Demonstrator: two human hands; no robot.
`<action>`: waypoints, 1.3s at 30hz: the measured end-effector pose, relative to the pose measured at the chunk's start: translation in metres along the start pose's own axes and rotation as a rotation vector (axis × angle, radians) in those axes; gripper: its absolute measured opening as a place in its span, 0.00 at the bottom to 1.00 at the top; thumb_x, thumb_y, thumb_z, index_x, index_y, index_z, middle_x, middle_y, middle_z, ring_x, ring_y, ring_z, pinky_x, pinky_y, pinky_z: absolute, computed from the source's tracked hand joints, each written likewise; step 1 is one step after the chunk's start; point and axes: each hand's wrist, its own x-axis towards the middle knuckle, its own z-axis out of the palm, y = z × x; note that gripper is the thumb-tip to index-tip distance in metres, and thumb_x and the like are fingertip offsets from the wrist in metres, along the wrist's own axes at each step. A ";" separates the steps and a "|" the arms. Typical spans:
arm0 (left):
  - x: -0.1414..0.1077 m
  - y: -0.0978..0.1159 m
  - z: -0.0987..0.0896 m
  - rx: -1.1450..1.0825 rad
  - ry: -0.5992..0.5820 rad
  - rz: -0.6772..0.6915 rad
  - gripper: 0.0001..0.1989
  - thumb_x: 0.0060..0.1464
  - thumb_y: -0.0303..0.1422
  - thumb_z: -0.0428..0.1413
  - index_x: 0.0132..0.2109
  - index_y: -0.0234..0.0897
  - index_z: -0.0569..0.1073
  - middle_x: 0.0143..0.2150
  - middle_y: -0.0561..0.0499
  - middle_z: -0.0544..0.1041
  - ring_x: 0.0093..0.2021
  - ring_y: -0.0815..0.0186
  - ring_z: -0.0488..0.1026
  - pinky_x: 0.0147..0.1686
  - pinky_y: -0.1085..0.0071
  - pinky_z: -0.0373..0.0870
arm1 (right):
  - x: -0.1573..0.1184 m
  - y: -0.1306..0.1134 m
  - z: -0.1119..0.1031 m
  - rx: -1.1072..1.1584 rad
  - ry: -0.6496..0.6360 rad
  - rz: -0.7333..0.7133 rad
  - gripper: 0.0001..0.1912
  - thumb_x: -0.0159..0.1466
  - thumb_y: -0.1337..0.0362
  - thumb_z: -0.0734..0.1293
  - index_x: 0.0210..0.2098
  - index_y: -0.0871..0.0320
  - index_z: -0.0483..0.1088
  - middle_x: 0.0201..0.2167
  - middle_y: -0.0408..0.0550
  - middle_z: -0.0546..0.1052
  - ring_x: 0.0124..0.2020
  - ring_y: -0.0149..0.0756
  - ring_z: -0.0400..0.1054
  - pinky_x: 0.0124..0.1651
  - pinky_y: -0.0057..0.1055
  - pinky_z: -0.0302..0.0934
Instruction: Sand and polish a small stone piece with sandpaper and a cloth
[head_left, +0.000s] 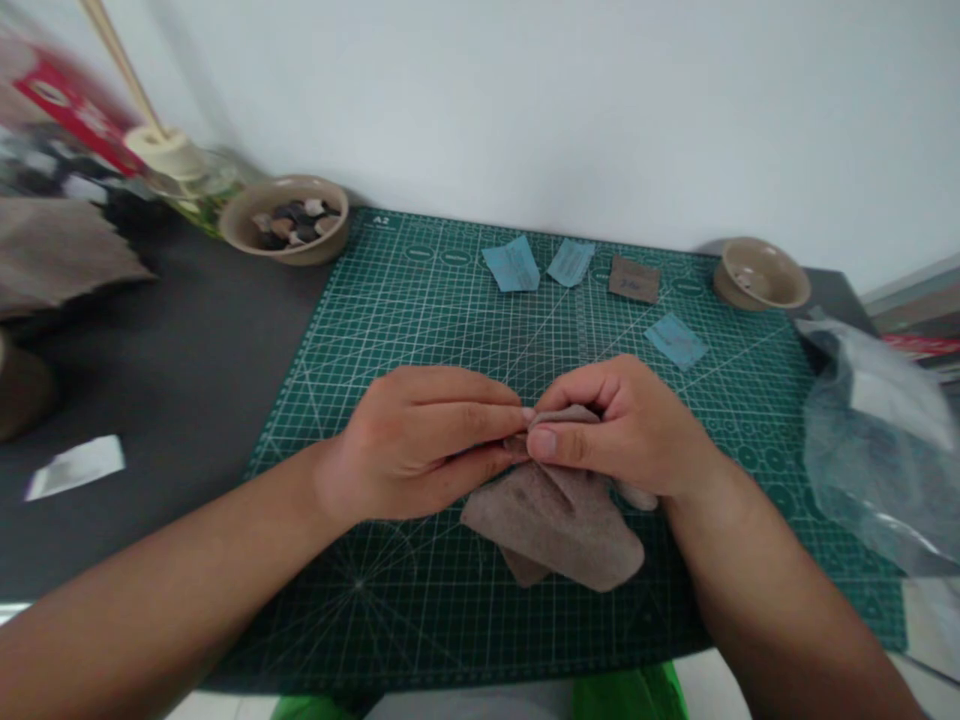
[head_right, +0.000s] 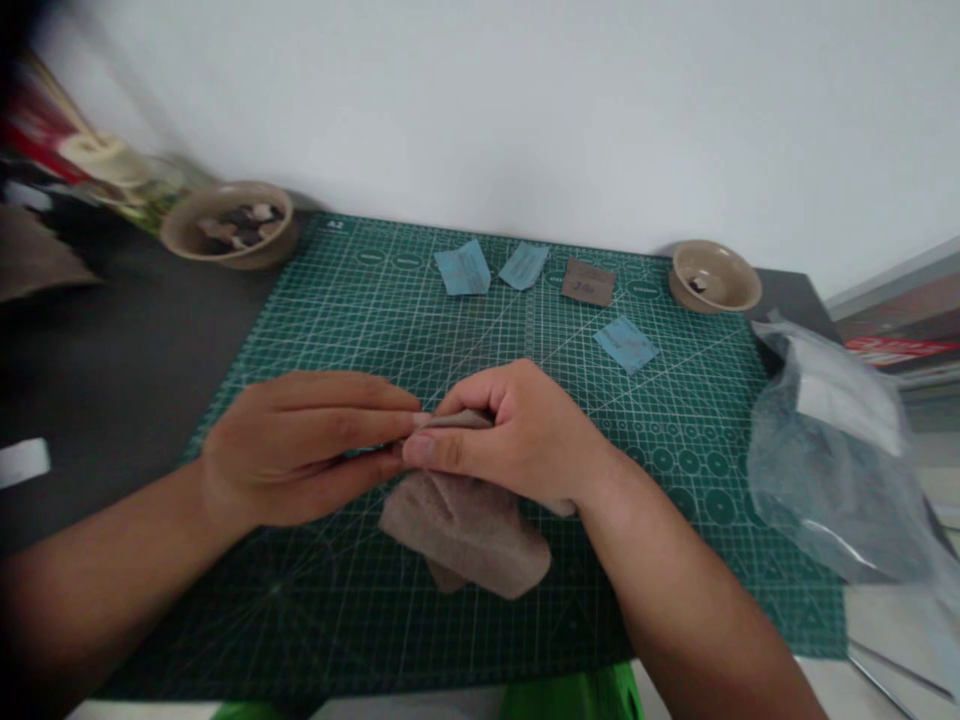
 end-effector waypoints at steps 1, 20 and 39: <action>0.000 -0.001 0.001 0.024 -0.003 0.014 0.06 0.61 0.30 0.61 0.45 0.34 0.78 0.41 0.44 0.84 0.39 0.67 0.83 0.41 0.73 0.83 | 0.001 0.001 0.000 -0.012 0.009 0.006 0.14 0.55 0.55 0.79 0.29 0.61 0.80 0.21 0.41 0.73 0.22 0.25 0.62 0.21 0.21 0.53; 0.002 0.008 0.005 -0.394 0.208 -0.186 0.11 0.55 0.29 0.67 0.47 0.36 0.81 0.39 0.47 0.84 0.35 0.69 0.82 0.35 0.80 0.80 | 0.001 0.010 0.032 0.739 -0.006 0.051 0.14 0.53 0.58 0.80 0.26 0.60 0.75 0.19 0.39 0.72 0.18 0.22 0.60 0.21 0.19 0.54; 0.002 0.006 0.001 -0.221 0.087 -0.093 0.08 0.59 0.27 0.63 0.46 0.33 0.80 0.41 0.42 0.84 0.39 0.66 0.83 0.39 0.77 0.82 | -0.009 -0.005 0.010 0.191 0.020 -0.297 0.02 0.60 0.72 0.73 0.30 0.63 0.78 0.18 0.38 0.72 0.18 0.19 0.58 0.20 0.15 0.55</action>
